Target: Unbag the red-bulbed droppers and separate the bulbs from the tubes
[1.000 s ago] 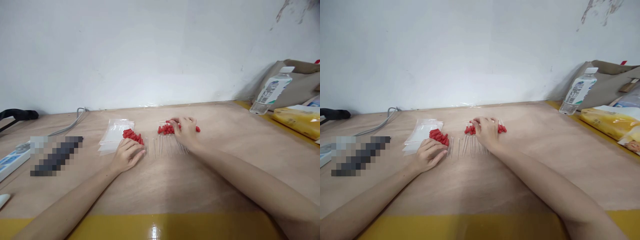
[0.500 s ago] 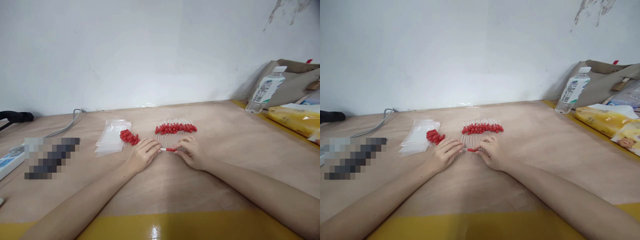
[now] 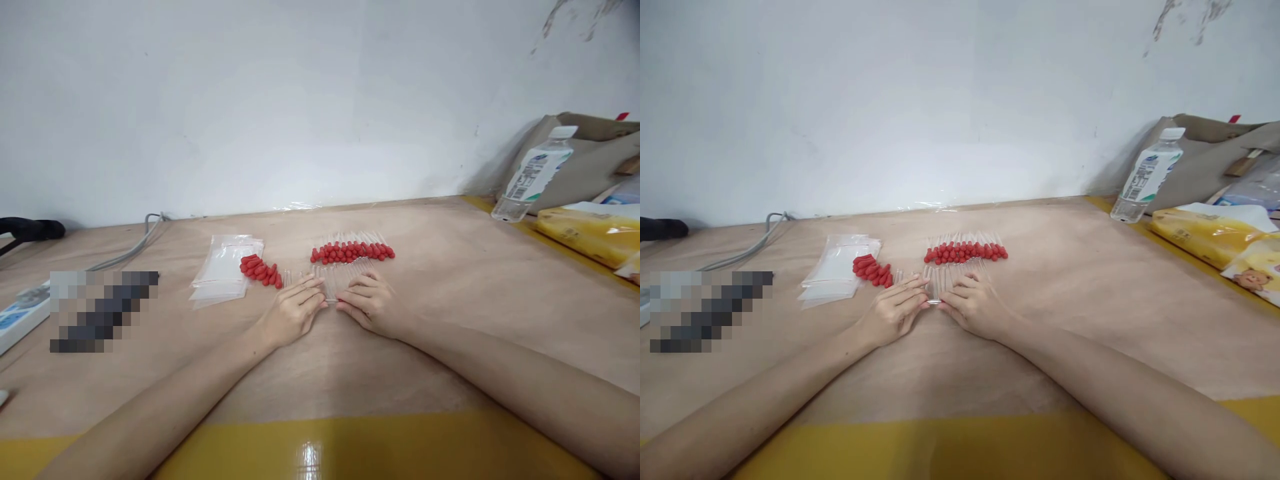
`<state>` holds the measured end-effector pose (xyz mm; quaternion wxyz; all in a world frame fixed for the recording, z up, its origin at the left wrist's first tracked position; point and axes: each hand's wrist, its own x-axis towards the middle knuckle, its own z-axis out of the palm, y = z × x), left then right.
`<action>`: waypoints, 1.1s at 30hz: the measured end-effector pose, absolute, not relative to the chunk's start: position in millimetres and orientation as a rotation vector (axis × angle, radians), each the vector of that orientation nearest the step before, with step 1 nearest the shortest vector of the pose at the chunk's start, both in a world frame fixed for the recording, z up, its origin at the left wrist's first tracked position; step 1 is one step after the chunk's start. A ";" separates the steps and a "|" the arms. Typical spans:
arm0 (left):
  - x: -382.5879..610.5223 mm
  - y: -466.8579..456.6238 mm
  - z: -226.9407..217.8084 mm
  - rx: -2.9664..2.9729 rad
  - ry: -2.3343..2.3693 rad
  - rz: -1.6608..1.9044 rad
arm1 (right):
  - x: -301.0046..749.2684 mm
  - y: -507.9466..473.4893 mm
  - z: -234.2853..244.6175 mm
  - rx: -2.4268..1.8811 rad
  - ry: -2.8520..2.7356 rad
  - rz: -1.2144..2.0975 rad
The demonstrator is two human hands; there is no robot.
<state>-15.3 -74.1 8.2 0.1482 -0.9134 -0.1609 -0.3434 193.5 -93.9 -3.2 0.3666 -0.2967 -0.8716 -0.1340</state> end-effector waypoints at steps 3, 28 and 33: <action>-17.0 -74.7 6.5 -2.659 -0.448 -1.004 | 194.7 -94.8 -2.9 -0.690 -2.233 -0.359; -61.8 -62.1 20.9 -2.387 -1.097 -1.172 | 253.6 -82.0 8.3 -1.124 -1.894 -0.303; -60.3 -61.3 22.1 -2.346 -1.201 -0.967 | 257.3 -64.5 -2.5 -1.459 -1.797 0.226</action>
